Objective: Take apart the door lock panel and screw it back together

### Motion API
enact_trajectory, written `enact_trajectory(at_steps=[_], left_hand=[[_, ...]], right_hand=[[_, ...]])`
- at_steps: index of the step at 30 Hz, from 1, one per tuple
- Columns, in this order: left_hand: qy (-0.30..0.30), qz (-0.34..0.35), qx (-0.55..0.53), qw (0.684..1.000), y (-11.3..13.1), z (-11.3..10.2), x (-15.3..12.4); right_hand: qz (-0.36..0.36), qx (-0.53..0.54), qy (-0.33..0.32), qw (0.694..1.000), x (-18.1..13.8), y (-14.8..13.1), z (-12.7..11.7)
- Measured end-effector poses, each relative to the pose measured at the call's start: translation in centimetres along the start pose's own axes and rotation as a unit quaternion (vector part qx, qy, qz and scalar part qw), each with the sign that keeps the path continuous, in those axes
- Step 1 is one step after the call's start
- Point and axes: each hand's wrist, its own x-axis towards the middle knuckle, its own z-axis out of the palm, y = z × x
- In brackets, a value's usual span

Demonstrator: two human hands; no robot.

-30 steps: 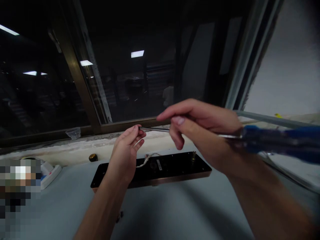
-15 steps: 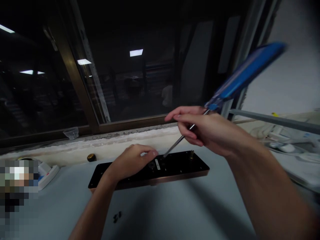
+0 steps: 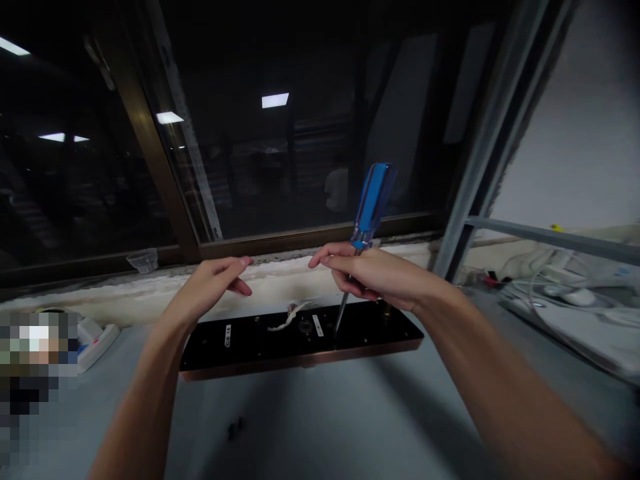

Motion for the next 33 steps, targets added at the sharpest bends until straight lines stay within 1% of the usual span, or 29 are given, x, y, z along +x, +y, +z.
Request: enact_trajectory(at_steps=[1, 3, 5, 6, 9, 10, 11, 12, 14, 16, 18, 21, 22, 24, 26, 29, 31, 33], left_hand=[[-0.021, -0.003, 0.053, 0.998, -0.6, -0.5, 0.0], [-0.067, -0.006, 0.169, 0.983, -1.5, -0.8, 0.0], [-0.111, 0.006, 0.253, 0.961, -1.6, -0.1, -0.1], [-0.130, 0.024, 0.269, 0.954, -1.4, 0.6, -0.2], [-0.175, 0.116, 0.219, 0.953, -0.1, 3.2, -0.7], [-0.191, 0.141, 0.195, 0.952, 0.3, 4.0, -0.8], [-0.213, 0.150, 0.185, 0.947, 0.6, 4.7, -0.9], [-0.235, 0.149, 0.184, 0.943, 0.7, 5.2, -1.0], [-0.275, 0.124, 0.203, 0.931, 0.5, 5.7, -1.0], [-0.307, 0.093, 0.223, 0.921, -0.2, 5.7, -0.9], [-0.332, 0.077, 0.227, 0.912, -0.8, 5.5, -0.7], [-0.344, 0.071, 0.223, 0.909, -1.0, 5.3, -0.5], [-0.343, 0.068, 0.222, 0.910, -0.9, 5.3, -0.6], [-0.338, 0.062, 0.224, 0.912, -0.7, 5.3, -0.6], [-0.335, 0.058, 0.228, 0.913, -0.6, 5.4, -0.7], [-0.348, 0.056, 0.240, 0.905, -0.8, 5.4, -0.5], [-0.357, 0.055, 0.251, 0.898, -1.1, 5.5, -0.3], [-0.359, 0.055, 0.259, 0.895, -1.3, 5.5, -0.2]], right_hand=[[0.002, -0.003, 0.000, 1.000, 0.1, 0.1, 0.1], [0.009, -0.009, 0.004, 1.000, 0.2, 0.2, 0.2], [0.014, -0.014, 0.009, 1.000, 0.3, 0.3, 0.3], [0.012, -0.015, 0.010, 1.000, 0.4, 0.4, 0.4], [-0.003, 0.002, -0.024, 1.000, 0.3, 0.3, 0.2], [-0.009, 0.013, -0.044, 0.999, 0.2, 0.3, 0.1], [-0.013, 0.023, -0.065, 0.998, 0.1, 0.2, -0.2], [-0.016, 0.027, -0.084, 0.996, -0.1, 0.1, -0.4], [-0.022, 0.014, -0.106, 0.994, -0.3, 0.0, -1.1], [-0.036, -0.023, -0.103, 0.994, -0.3, 0.1, -1.6], [-0.052, -0.066, -0.076, 0.994, -0.2, 0.2, -1.8], [-0.063, -0.116, -0.026, 0.991, 0.2, 0.4, -1.7], [-0.067, -0.123, -0.018, 0.990, 0.3, 0.5, -1.6], [-0.080, -0.121, -0.023, 0.989, 0.5, 0.6, -1.5], [-0.091, -0.116, -0.041, 0.988, 0.4, 0.7, -1.8], [-0.085, -0.137, -0.078, 0.984, -0.3, 0.6, -2.5], [-0.073, -0.128, -0.127, 0.981, -0.8, 0.3, -2.9], [-0.063, -0.096, -0.178, 0.977, -1.2, 0.0, -3.1]])
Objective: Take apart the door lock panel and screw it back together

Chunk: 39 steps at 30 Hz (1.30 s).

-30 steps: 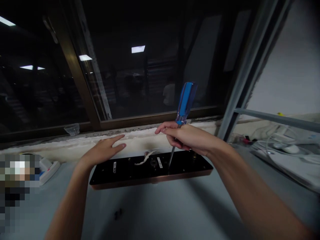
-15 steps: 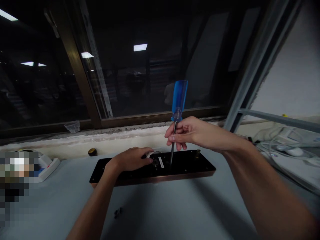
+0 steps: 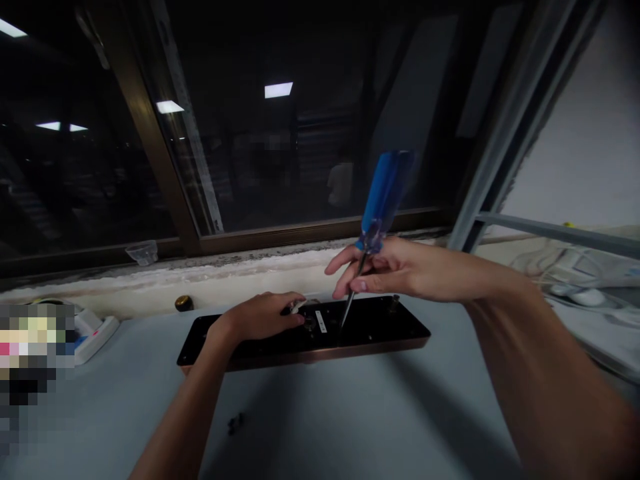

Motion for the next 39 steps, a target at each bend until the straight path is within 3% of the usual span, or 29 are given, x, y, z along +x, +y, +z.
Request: enact_trajectory(at_steps=[2, 7, 13, 17, 20, 24, 27, 31, 36, 39], left_hand=[[0.000, 0.000, 0.003, 1.000, -0.1, 0.0, 0.0], [0.000, 0.003, 0.004, 1.000, 0.3, -0.1, -0.2], [0.010, 0.000, 0.008, 1.000, 0.3, 0.0, -0.2], [0.010, 0.004, 0.012, 1.000, 0.0, 0.1, -0.1], [0.011, 0.005, 0.012, 1.000, 0.1, 0.1, -0.1], [0.034, 0.017, 0.023, 0.999, 0.7, 0.0, -0.1], [0.030, 0.008, 0.024, 0.999, 0.9, 0.0, -0.1], [0.014, -0.007, 0.018, 1.000, 0.7, -0.1, -0.2], [0.008, -0.016, 0.019, 1.000, 0.6, -0.1, -0.3], [0.002, -0.023, 0.020, 1.000, 0.6, -0.1, -0.2]], right_hand=[[-0.004, 0.014, -0.018, 1.000, -0.2, -0.3, 0.0], [-0.018, -0.063, 0.009, 0.998, 0.0, -0.2, 0.1], [-0.030, -0.125, 0.137, 0.982, 1.4, 0.4, 0.6], [-0.007, -0.139, 0.186, 0.973, 2.2, 0.8, 1.2], [-0.018, -0.080, 0.175, 0.981, 2.6, 1.0, 1.4], [-0.039, 0.023, 0.082, 0.996, 2.4, 1.4, 0.9], [-0.031, 0.028, 0.038, 0.998, 1.9, 1.6, 0.3], [-0.014, -0.034, 0.096, 0.995, 1.7, 1.6, 0.1], [0.000, -0.153, 0.195, 0.969, 2.5, 1.5, 0.9], [-0.021, -0.106, 0.170, 0.979, 2.5, 1.5, 1.1]])
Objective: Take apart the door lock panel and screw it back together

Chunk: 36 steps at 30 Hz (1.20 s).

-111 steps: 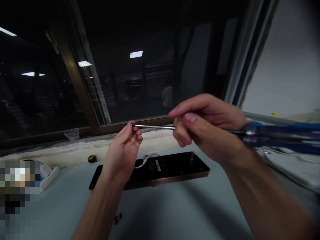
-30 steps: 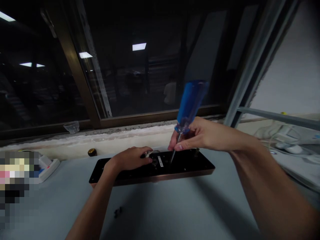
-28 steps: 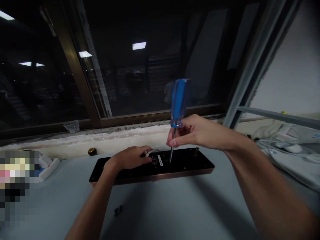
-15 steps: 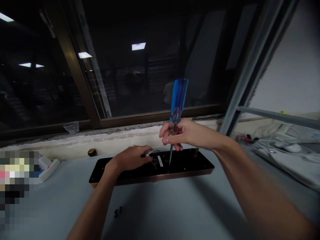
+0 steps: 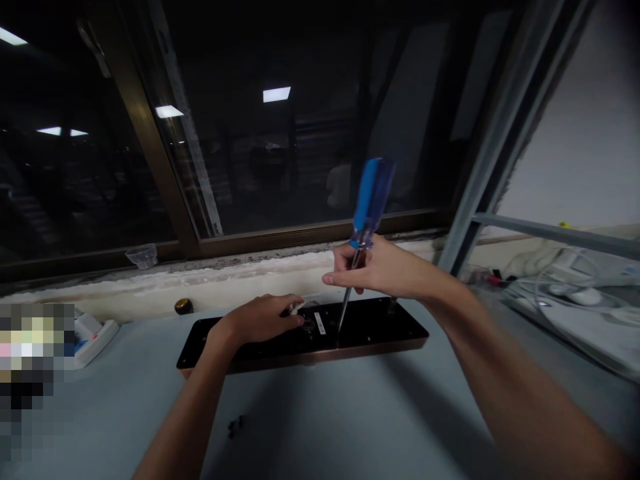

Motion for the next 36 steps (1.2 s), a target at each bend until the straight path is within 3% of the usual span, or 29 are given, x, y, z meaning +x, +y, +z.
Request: enact_trajectory(at_steps=[5, 8, 14, 18, 22, 24, 27, 30, 33, 36], left_hand=[[0.003, 0.008, 0.000, 1.000, -0.2, 0.1, 0.1], [0.007, 0.013, -0.005, 1.000, -0.3, 0.1, 0.0], [0.008, 0.014, -0.008, 1.000, -0.3, 0.1, 0.1], [0.007, 0.014, -0.001, 1.000, -0.2, 0.1, 0.1], [0.006, 0.010, 0.001, 1.000, -0.1, 0.0, -0.1], [0.009, 0.009, 0.000, 1.000, 0.0, 0.0, -0.2], [0.025, 0.020, 0.001, 0.999, 0.0, -0.1, -0.4], [0.048, 0.016, 0.003, 0.999, 0.1, -0.5, -0.8], [0.088, 0.016, 0.006, 0.996, 0.7, -1.6, -2.3], [0.161, 0.033, -0.003, 0.986, 2.0, -2.7, -5.1]], right_hand=[[-0.003, 0.131, -0.134, 0.982, -0.8, -0.1, -1.2], [0.002, 0.145, -0.155, 0.977, -1.2, -0.2, -1.8], [0.015, 0.081, -0.070, 0.994, -0.7, -0.4, -1.2], [0.002, 0.036, -0.049, 0.998, -0.3, -0.5, -0.7], [-0.007, 0.064, -0.035, 0.997, -0.8, -1.1, -1.0], [-0.025, 0.093, 0.013, 0.995, -1.3, -1.5, -1.4], [-0.087, 0.140, 0.135, 0.977, -1.9, -1.9, -1.9], [-0.156, 0.231, 0.221, 0.935, -2.1, -2.0, -2.0], [-0.193, 0.307, 0.245, 0.899, -2.3, -2.3, -1.9], [-0.188, 0.327, 0.239, 0.895, -2.5, -2.8, -1.8]])
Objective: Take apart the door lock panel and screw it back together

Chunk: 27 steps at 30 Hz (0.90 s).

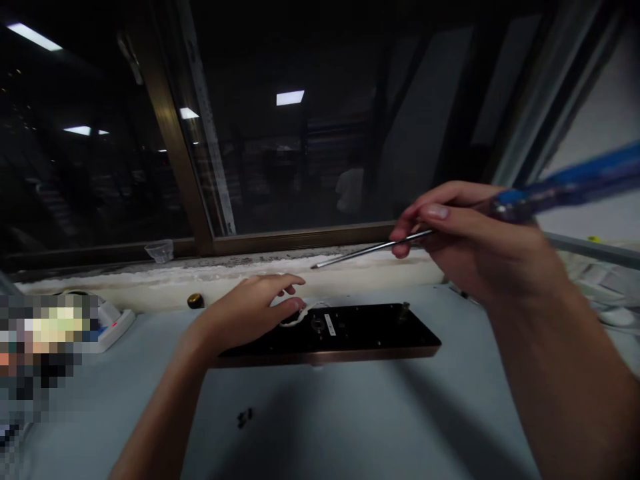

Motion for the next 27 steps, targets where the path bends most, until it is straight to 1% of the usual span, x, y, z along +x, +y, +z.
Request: enact_trajectory(at_steps=[1, 2, 3, 4, 5, 8, 10, 12, 14, 15, 18, 21, 24, 27], left_hand=[[0.029, 0.006, -0.004, 1.000, 0.5, -0.4, -1.1], [0.046, 0.014, -0.009, 0.999, 0.9, -0.6, -2.2], [0.045, 0.022, -0.015, 0.999, 1.2, -0.5, -3.5], [0.031, 0.026, -0.019, 0.999, 1.3, -0.1, -4.9], [0.009, 0.029, -0.021, 0.999, 1.2, 0.7, -6.2], [-0.040, -0.018, -0.006, 0.999, -0.3, 4.0, -9.7], [-0.051, -0.055, 0.005, 0.997, -1.9, 6.5, -11.0], [-0.026, -0.105, 0.020, 0.994, -3.3, 8.5, -11.4], [-0.025, -0.138, 0.040, 0.989, -4.0, 9.7, -10.9], [-0.033, -0.150, 0.057, 0.986, -4.1, 10.0, -10.6], [-0.075, -0.165, 0.102, 0.978, -3.7, 10.0, -9.4], [-0.102, -0.170, 0.110, 0.974, -3.1, 9.5, -8.7], [-0.112, -0.166, 0.106, 0.974, -3.0, 9.2, -8.5], [-0.108, -0.138, 0.109, 0.979, -3.4, 9.4, -8.5]], right_hand=[[0.001, 0.002, 0.006, 1.000, 0.0, -0.2, 0.1], [-0.002, 0.005, 0.013, 1.000, 0.0, -0.4, 0.3], [-0.006, 0.008, 0.018, 1.000, -0.1, -0.5, 0.4], [-0.008, 0.013, 0.018, 1.000, -0.1, -0.7, 0.5], [-0.008, 0.017, 0.013, 1.000, -0.1, -0.9, 0.6], [-0.006, 0.025, -0.005, 1.000, -0.2, -1.4, 0.7], [-0.015, 0.028, -0.009, 0.999, -0.3, -1.7, 0.9], [-0.029, 0.023, -0.010, 0.999, -0.5, -2.0, 1.0], [-0.041, 0.014, -0.009, 0.999, -0.6, -2.1, 1.2], [-0.046, 0.008, -0.008, 0.999, -0.6, -2.2, 1.2], [-0.061, -0.008, 0.000, 0.998, -0.6, -2.3, 1.3], [-0.070, -0.013, 0.008, 0.997, -0.6, -2.4, 1.2], [-0.072, 0.002, 0.007, 0.997, -0.5, -2.6, 1.0], [-0.074, 0.008, 0.007, 0.997, -0.5, -2.8, 0.8]])
